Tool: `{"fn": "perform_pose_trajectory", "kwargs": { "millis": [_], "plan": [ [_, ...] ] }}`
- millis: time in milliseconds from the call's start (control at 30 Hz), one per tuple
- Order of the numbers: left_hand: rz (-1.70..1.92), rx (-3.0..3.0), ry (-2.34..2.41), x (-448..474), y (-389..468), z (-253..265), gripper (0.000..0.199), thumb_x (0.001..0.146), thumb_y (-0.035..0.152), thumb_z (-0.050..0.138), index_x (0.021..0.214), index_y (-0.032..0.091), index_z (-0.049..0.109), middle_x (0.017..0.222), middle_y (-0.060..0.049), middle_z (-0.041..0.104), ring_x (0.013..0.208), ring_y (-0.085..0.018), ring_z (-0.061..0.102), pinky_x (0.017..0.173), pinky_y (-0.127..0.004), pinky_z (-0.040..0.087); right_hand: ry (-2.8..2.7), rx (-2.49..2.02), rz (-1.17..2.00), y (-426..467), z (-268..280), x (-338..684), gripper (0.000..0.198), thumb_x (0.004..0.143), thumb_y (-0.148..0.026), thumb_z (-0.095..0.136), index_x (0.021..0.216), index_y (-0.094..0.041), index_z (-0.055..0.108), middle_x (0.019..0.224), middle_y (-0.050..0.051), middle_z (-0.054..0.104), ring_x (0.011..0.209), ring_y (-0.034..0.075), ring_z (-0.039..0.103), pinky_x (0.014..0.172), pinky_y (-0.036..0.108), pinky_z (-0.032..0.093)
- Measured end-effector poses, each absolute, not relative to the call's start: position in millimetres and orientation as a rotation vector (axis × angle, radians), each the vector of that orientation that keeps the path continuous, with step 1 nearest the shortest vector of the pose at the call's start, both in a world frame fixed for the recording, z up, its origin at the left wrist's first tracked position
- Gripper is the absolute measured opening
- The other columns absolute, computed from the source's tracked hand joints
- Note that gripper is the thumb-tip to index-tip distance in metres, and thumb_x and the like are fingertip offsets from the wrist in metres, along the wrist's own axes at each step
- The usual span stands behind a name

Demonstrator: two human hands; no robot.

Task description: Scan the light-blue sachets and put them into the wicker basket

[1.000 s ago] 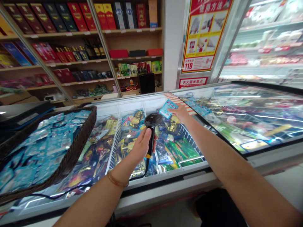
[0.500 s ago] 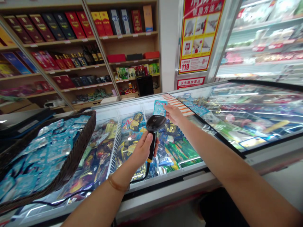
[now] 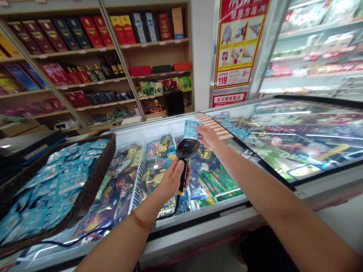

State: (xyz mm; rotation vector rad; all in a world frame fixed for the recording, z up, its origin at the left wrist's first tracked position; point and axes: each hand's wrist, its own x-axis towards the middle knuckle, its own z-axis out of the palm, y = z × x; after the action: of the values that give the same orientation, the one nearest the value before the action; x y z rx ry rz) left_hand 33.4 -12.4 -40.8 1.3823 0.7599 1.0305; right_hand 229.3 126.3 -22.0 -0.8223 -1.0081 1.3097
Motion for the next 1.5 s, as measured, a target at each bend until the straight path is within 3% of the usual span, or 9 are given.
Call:
{"fn": "perform_pose_trajectory", "kwargs": {
  "millis": [300,533,700,867,1067,1300,1500],
  "plan": [
    [1.097,1.306,0.824,34.2,-12.0,-40.7,0.06,0.081,0.08,0.063,0.089,0.022,0.052,0.071,0.002,0.06,0.046,-0.009,0.05,0.042,-0.025,0.039,-1.016,-0.91,1.25,131.4,-34.6,229.6,0.031,0.078,-0.046,0.086,0.082,-0.021,0.066,0.07,-0.001,0.072,0.069,0.016,0.073,0.069,0.028,0.06],
    [1.386,0.953,1.003,19.4,-11.5,-13.6,0.059,0.082,0.079,0.063,0.091,0.021,0.053,0.063,0.004,0.056,0.042,-0.01,0.048,0.04,-0.024,0.038,-0.96,-1.174,1.139,144.1,-61.7,205.1,0.032,0.075,-0.045,0.083,0.069,-0.024,0.059,0.058,-0.004,0.066,0.06,0.019,0.069,0.065,0.033,0.061],
    [1.542,0.645,0.987,-21.5,-14.6,29.6,0.047,0.094,0.066,0.059,0.088,0.019,0.057,0.065,0.002,0.059,0.043,-0.008,0.049,0.041,-0.021,0.041,-0.997,-1.145,1.225,152.9,-31.1,152.7,0.022,0.081,-0.031,0.079,0.071,-0.024,0.061,0.063,-0.002,0.071,0.067,0.02,0.073,0.071,0.034,0.063],
    [1.733,0.582,1.006,-84.7,-26.5,52.0,0.047,0.094,0.064,0.06,0.087,0.018,0.059,0.065,0.002,0.059,0.043,-0.008,0.05,0.039,-0.02,0.041,-1.111,-1.092,1.387,150.9,10.4,63.4,0.021,0.09,-0.016,0.072,0.07,-0.02,0.064,0.059,-0.002,0.069,0.06,0.015,0.069,0.075,0.032,0.064],
    [1.999,0.428,1.005,-151.8,-44.1,67.7,0.043,0.1,0.06,0.053,0.086,0.019,0.056,0.062,0.002,0.058,0.042,-0.008,0.05,0.04,-0.019,0.042,-1.142,-0.895,1.546,142.7,50.2,-57.1,0.024,0.095,-0.012,0.066,0.073,-0.018,0.061,0.058,-0.003,0.066,0.056,0.011,0.066,0.074,0.028,0.063],
    [2.198,0.301,1.084,-206.8,-55.0,66.3,0.043,0.103,0.056,0.049,0.084,0.018,0.055,0.065,0.001,0.06,0.045,-0.008,0.052,0.044,-0.019,0.045,-1.235,-0.86,1.675,139.0,72.9,-157.9,0.018,0.089,-0.008,0.071,0.081,-0.019,0.059,0.064,-0.002,0.068,0.063,0.013,0.067,0.077,0.03,0.061],
    [2.219,0.232,1.132,-224.9,-55.3,59.5,0.046,0.102,0.058,0.05,0.081,0.018,0.055,0.065,0.001,0.059,0.044,-0.008,0.052,0.042,-0.019,0.044,-1.303,-0.885,1.66,135.1,66.5,-167.0,0.021,0.082,-0.003,0.072,0.088,-0.021,0.062,0.071,-0.003,0.068,0.074,0.012,0.068,0.088,0.03,0.059]
  ]
}}
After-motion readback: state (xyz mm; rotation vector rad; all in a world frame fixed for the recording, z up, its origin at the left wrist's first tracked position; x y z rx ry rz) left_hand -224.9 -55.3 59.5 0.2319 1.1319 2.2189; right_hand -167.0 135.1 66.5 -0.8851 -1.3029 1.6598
